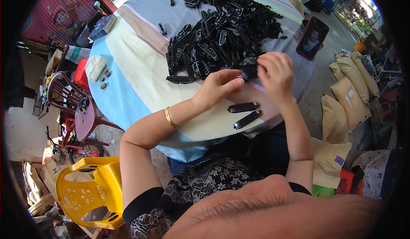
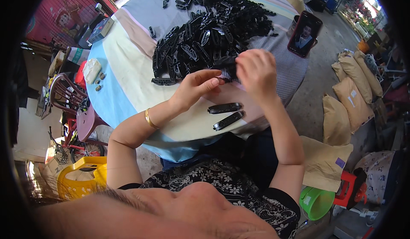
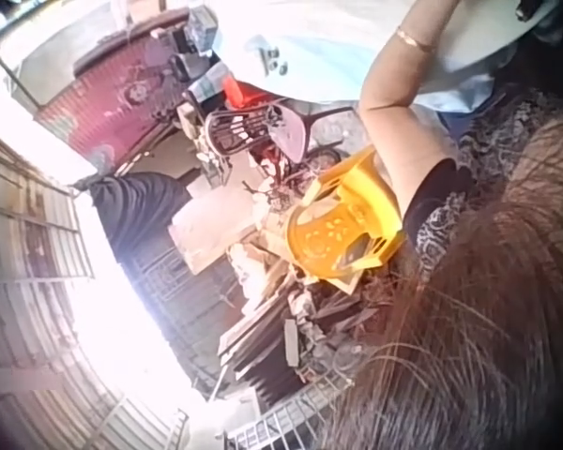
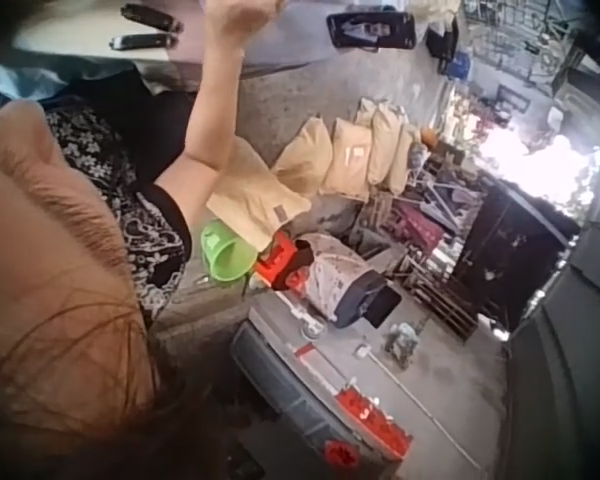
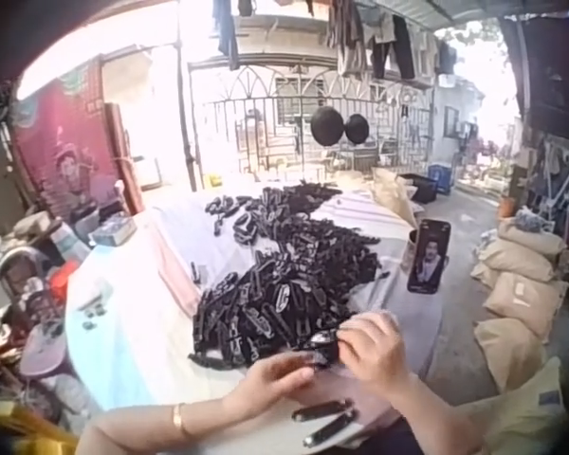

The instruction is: Assembling or inspecting plastic hair claw clips at a table.

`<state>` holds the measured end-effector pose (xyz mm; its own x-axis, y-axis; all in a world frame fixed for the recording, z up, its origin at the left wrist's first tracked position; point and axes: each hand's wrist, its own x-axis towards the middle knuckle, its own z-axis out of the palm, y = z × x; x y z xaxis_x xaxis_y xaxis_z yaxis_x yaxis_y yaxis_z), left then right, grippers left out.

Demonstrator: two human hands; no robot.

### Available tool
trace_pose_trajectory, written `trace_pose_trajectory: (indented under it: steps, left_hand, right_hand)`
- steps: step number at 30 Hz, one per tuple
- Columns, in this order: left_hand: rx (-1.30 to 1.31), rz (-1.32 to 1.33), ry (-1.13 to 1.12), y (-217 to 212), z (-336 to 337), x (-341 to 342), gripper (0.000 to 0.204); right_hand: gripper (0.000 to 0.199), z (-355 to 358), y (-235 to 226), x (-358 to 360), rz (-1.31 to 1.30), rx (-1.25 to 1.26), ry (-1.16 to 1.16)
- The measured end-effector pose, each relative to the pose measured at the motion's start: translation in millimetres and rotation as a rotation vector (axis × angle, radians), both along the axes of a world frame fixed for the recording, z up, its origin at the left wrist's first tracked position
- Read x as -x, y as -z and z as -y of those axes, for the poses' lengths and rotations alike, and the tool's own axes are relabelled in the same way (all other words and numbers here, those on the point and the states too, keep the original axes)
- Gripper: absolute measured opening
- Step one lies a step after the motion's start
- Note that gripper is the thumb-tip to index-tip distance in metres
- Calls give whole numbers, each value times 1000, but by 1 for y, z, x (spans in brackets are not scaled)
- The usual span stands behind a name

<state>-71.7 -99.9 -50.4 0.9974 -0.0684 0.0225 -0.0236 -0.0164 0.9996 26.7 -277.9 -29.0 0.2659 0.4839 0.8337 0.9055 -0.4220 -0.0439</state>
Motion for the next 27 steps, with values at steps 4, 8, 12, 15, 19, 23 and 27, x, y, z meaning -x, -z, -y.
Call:
trace_pose_trajectory:
  steps: [4, 8, 12, 15, 19, 23, 27]
  left_hand:
    - [513, -110, -90, -3, 8, 3, 36]
    - [443, -92, -134, -3, -2, 3, 30]
    - [159, -106, -33, -8, 0, 1, 32]
    - [187, -102, -14, -4, 2, 1, 31]
    - [268, -111, -47, -2, 2, 1, 30]
    - [289, -169, 23, 7, 2, -3, 28]
    - [314, -186, 27, 4, 1, 2, 30]
  right_hand:
    - [15, -13, 6, 35, 13, 75, -148]
    - [16, 0, 0, 20, -365, -50, -166]
    - [23, 35, 19, -21, -358, 163, 149]
    - [17, 39, 30, -29, -474, 279, 163]
    - [10, 38, 18, -24, -533, 254, 188]
    - [15, 34, 17, -17, -664, -19, 44]
    - [13, 13, -3, 26, -656, -79, -186]
